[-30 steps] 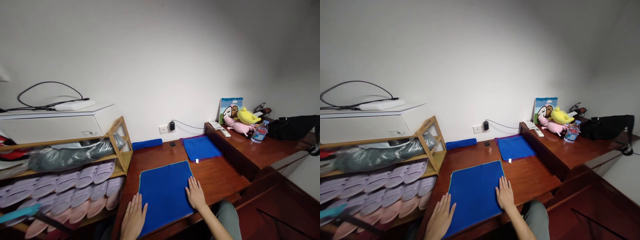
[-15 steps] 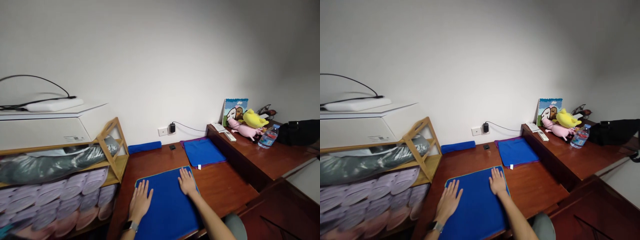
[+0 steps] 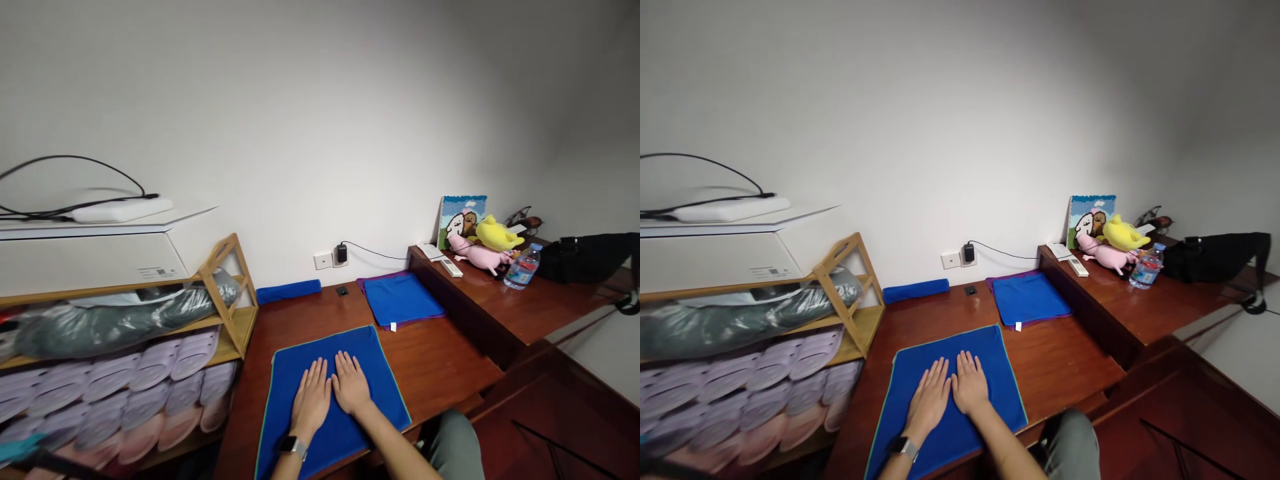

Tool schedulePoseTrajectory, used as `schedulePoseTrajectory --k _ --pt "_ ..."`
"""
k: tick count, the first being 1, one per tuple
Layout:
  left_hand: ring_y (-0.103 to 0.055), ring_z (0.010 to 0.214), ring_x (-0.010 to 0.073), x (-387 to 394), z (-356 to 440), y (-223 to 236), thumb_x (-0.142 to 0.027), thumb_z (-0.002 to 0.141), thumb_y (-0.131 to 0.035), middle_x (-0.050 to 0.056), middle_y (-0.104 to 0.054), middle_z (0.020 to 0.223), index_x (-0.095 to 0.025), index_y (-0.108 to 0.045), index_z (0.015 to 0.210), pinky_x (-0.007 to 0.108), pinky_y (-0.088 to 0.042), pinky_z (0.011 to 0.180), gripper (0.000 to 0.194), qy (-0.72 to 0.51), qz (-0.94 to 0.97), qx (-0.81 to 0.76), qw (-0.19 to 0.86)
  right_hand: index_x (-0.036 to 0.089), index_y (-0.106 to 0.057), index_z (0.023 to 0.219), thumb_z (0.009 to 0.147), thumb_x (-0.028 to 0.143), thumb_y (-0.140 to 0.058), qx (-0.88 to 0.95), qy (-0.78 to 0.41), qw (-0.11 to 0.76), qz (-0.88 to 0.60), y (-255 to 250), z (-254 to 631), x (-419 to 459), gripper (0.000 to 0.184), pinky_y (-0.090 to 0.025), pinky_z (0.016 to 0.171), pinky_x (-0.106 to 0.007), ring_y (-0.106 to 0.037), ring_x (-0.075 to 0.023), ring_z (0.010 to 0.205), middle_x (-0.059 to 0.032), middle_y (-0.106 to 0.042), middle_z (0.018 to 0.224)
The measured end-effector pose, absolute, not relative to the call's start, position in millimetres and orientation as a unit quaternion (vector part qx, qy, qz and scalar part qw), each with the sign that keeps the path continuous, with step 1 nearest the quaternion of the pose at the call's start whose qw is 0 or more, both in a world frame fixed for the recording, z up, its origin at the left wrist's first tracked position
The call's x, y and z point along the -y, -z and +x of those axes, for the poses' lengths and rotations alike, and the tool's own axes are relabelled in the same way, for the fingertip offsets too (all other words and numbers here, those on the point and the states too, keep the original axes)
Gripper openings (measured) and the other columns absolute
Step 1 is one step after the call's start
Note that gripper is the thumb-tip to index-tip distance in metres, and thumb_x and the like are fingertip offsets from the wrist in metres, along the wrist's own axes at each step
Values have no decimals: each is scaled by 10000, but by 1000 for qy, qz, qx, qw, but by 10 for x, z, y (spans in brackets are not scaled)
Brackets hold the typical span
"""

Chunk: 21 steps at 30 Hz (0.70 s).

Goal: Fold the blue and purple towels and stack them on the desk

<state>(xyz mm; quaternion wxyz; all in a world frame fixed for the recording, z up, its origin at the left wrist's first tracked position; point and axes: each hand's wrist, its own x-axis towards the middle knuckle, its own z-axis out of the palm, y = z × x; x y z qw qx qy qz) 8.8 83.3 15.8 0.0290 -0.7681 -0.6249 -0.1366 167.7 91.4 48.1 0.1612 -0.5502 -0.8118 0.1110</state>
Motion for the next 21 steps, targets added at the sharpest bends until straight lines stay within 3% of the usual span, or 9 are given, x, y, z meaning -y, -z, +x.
schedulePoseTrajectory --k 4,9,12,15,21 --pt "-387 1583 276 -691 -561 -2 -493 1062 -245 127 -423 1694 -143 -412 1620 531 -311 1307 679 144 -720 678 41 152 -296 1686 1123 415 -217 786 -108 122 -596 -555 2214 -924 627 -150 1338 -463 -206 -228 1631 -82 -264 1735" --pt "-457 1542 285 -529 -1137 -55 -494 1043 -226 152 -504 1643 -107 -464 1590 525 -343 1292 710 169 -694 697 67 103 -289 1682 1112 390 -231 752 -108 80 -646 -765 2700 -942 641 -151 1335 -458 -200 -242 1633 -104 -237 1741" --pt "-456 1542 301 -437 -892 -194 -475 1044 -271 172 -520 1627 -108 -476 1583 547 -345 1291 684 192 -710 671 93 100 -315 1676 1112 378 -235 758 -89 127 -634 -764 2497 -785 634 -159 1336 -466 -200 -254 1632 -113 -261 1731" --pt "-410 1570 269 -316 -400 -259 -472 1067 -271 119 -463 1676 -165 -433 1614 507 -357 1294 648 198 -732 647 86 137 -325 1680 1119 408 -236 790 -87 176 -581 -621 2093 -531 629 -202 1331 -441 -227 -243 1625 -88 -283 1728" --pt "-385 1584 272 -50 -179 -123 -492 1064 -304 95 -448 1685 -215 -423 1620 526 -341 1301 633 142 -751 644 29 189 -332 1680 1116 471 -260 810 -104 157 -556 -408 1975 -254 635 -196 1334 -453 -255 -241 1617 -64 -303 1721"
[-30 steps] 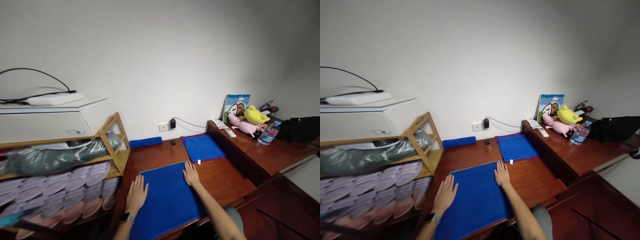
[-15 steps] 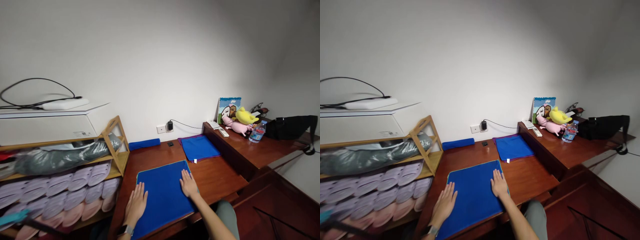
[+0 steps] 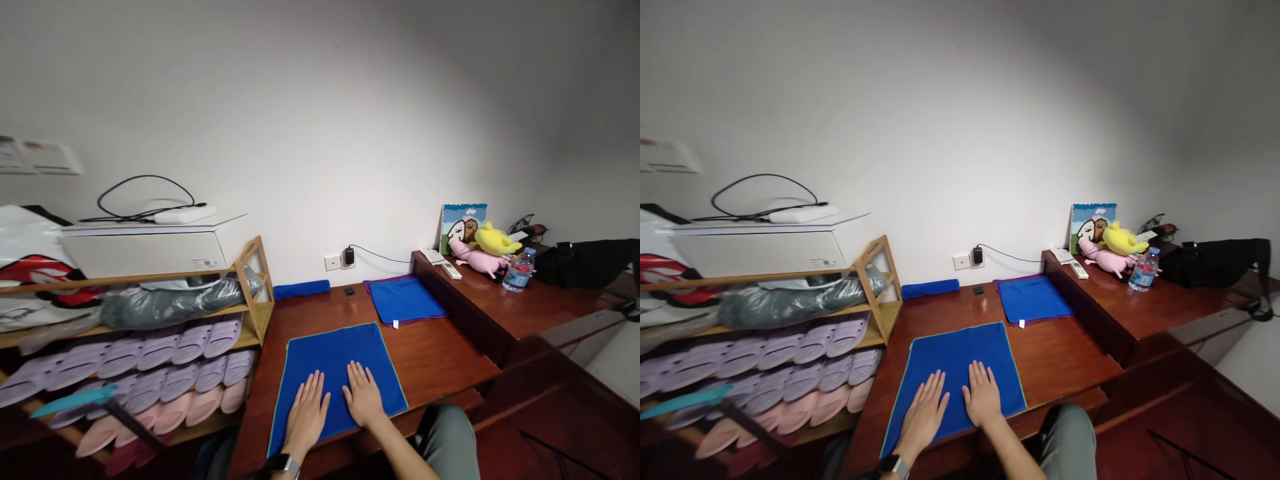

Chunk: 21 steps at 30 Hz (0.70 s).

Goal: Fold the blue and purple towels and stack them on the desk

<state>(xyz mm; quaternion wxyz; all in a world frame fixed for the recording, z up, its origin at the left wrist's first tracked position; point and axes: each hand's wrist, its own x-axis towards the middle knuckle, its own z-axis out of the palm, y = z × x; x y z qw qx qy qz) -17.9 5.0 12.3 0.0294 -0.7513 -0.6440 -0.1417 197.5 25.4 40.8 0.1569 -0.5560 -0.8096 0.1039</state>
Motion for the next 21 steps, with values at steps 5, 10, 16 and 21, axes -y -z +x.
schedulePoseTrajectory --k 5,10,16,21 --pt "-381 1586 275 162 -911 7 -516 1048 -297 90 -421 1697 -190 -416 1622 531 -337 1299 671 146 -707 691 47 166 -310 1686 1106 455 -259 759 -91 119 -633 -476 2713 -300 650 -180 1334 -462 -230 -233 1624 -70 -260 1733" --pt "-413 1569 275 208 -1027 -10 -495 1040 -317 103 -470 1670 -145 -471 1590 507 -331 1308 670 146 -711 685 61 141 -336 1677 1105 453 -271 754 -93 109 -641 -555 2853 -305 655 -181 1332 -466 -238 -249 1622 -92 -278 1727" --pt "-389 1582 268 -330 -237 -362 -448 1075 -275 104 -456 1683 -189 -416 1623 516 -337 1304 622 186 -763 616 60 137 -357 1670 1114 391 -263 792 -79 177 -579 -768 2085 -600 619 -212 1328 -447 -257 -247 1617 -102 -326 1713" --pt "-407 1572 252 -1037 92 -512 -333 1060 -256 123 -473 1669 -157 -464 1595 495 -342 1298 600 151 -771 618 25 109 -372 1660 1103 348 -257 809 -124 148 -556 -820 1540 -1119 617 -198 1328 -419 -249 -238 1618 -110 -333 1712"
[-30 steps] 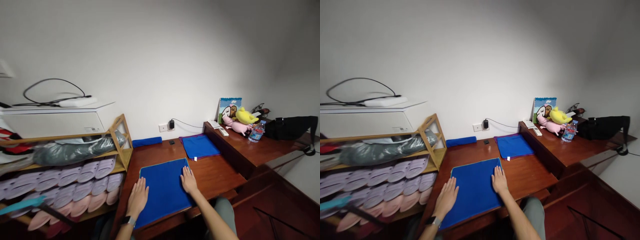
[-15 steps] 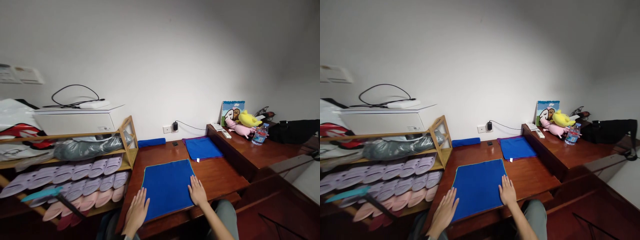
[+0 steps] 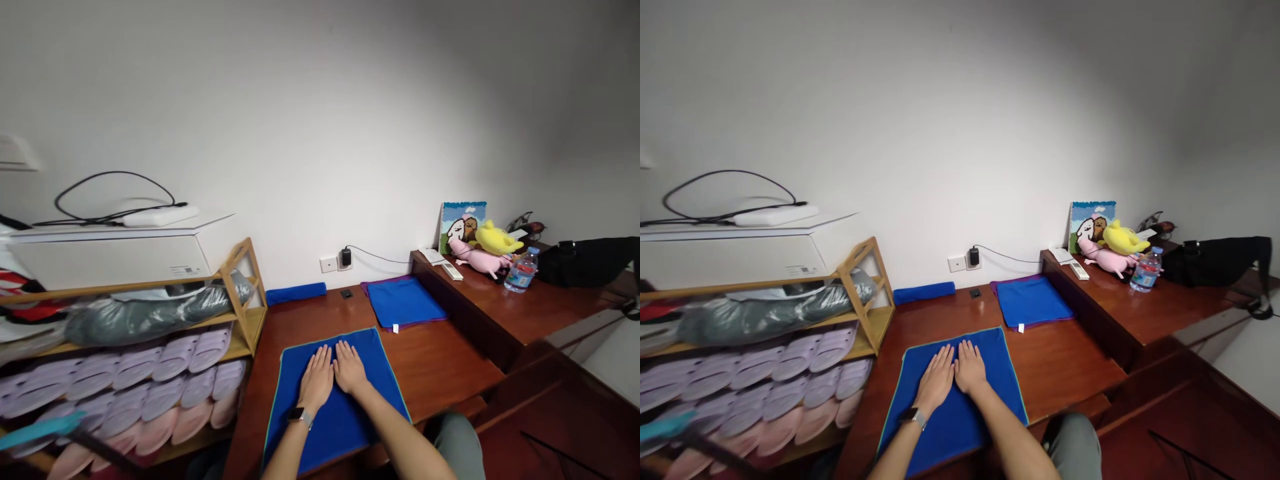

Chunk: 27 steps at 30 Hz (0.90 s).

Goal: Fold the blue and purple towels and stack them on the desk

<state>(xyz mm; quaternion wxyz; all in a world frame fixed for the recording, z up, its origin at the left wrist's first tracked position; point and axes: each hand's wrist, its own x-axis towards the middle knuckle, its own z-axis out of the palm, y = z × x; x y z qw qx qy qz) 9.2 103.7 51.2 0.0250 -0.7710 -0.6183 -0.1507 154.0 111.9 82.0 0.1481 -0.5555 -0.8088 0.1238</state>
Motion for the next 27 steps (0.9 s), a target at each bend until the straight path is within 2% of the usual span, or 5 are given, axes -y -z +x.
schedulePoseTrajectory --k 7,12,17,22,27 --pt "-414 1567 289 -1333 -787 -110 -496 1041 -300 120 -469 1667 -160 -464 1596 533 -334 1295 669 137 -718 681 38 132 -283 1690 1113 428 -212 799 -121 129 -575 -531 1996 -1628 653 -131 1338 -444 -193 -216 1634 -81 -260 1741" --pt "-417 1567 278 -1207 -1414 14 -480 1028 -257 131 -444 1685 -98 -448 1597 493 -327 1304 712 138 -688 710 56 114 -256 1694 1112 399 -215 759 -100 82 -639 -612 2585 -1724 649 -113 1338 -440 -167 -216 1640 -90 -218 1751" --pt "-431 1558 302 -1193 -865 -194 -439 1043 -263 184 -506 1637 -60 -479 1571 520 -319 1307 686 186 -714 668 99 101 -302 1679 1115 387 -228 773 -83 128 -616 -685 2130 -1513 637 -126 1338 -471 -193 -252 1635 -123 -265 1732" --pt "-419 1565 231 -1007 -102 -171 -355 1070 -217 96 -478 1669 -156 -458 1599 464 -345 1297 614 168 -779 601 70 170 -323 1681 1123 395 -251 826 -96 183 -525 -509 1572 -1079 606 -201 1328 -449 -252 -236 1619 -90 -320 1718" --pt "-405 1572 258 -810 -729 -71 -457 1068 -253 109 -438 1684 -167 -437 1609 505 -351 1293 642 127 -747 651 33 149 -304 1685 1108 381 -232 767 -110 126 -619 -543 2277 -989 626 -164 1333 -473 -223 -235 1627 -86 -264 1731"
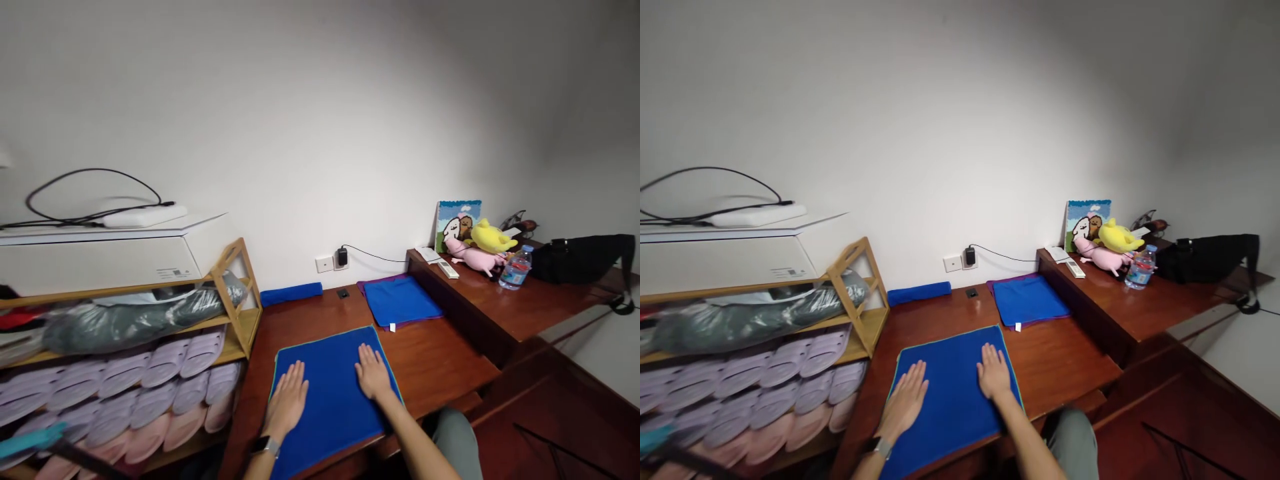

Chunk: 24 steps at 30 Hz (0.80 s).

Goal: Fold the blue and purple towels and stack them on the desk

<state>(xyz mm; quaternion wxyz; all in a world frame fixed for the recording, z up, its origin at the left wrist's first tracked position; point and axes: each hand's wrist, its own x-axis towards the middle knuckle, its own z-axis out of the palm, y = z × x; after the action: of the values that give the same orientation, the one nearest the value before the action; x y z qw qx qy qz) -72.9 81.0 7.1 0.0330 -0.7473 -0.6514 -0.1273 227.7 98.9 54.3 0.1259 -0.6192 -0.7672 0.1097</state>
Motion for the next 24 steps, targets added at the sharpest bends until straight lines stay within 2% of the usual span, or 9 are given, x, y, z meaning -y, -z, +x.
schedulePoseTrajectory --k 5,11,15,19,24 --pt "-418 1561 253 -757 -1344 -146 -452 1050 -258 115 -445 1678 -136 -447 1600 481 -371 1289 662 120 -738 663 33 104 -296 1684 1091 392 -235 732 -118 92 -664 -710 2806 -1015 661 -174 1331 -444 -212 -240 1628 -97 -245 1737" --pt "-402 1570 254 -883 -598 -598 -446 1077 -265 97 -442 1683 -179 -401 1626 492 -374 1294 626 212 -757 609 105 87 -287 1684 1101 377 -186 785 -95 184 -584 -913 2042 -1054 658 -141 1342 -424 -181 -223 1634 -86 -252 1741" --pt "-349 1595 240 -1175 -208 -765 -398 1083 -225 106 -385 1707 -138 -389 1626 476 -343 1311 624 193 -773 598 88 112 -321 1679 1108 375 -195 817 -104 213 -526 -1027 1545 -1271 641 -150 1341 -407 -205 -214 1629 -85 -285 1732" --pt "-379 1580 236 -1460 -239 -464 -294 1051 -246 106 -415 1690 -161 -421 1614 482 -347 1303 604 122 -769 627 37 94 -334 1670 1104 368 -229 825 -141 163 -522 -875 1370 -1549 638 -173 1337 -429 -224 -231 1625 -116 -301 1724" --pt "-357 1596 229 -1534 -441 -10 -362 1069 -235 79 -392 1707 -193 -402 1625 483 -309 1318 605 121 -756 642 30 161 -300 1690 1117 435 -212 830 -141 173 -511 -542 1418 -1667 642 -149 1341 -445 -201 -218 1632 -79 -281 1733"
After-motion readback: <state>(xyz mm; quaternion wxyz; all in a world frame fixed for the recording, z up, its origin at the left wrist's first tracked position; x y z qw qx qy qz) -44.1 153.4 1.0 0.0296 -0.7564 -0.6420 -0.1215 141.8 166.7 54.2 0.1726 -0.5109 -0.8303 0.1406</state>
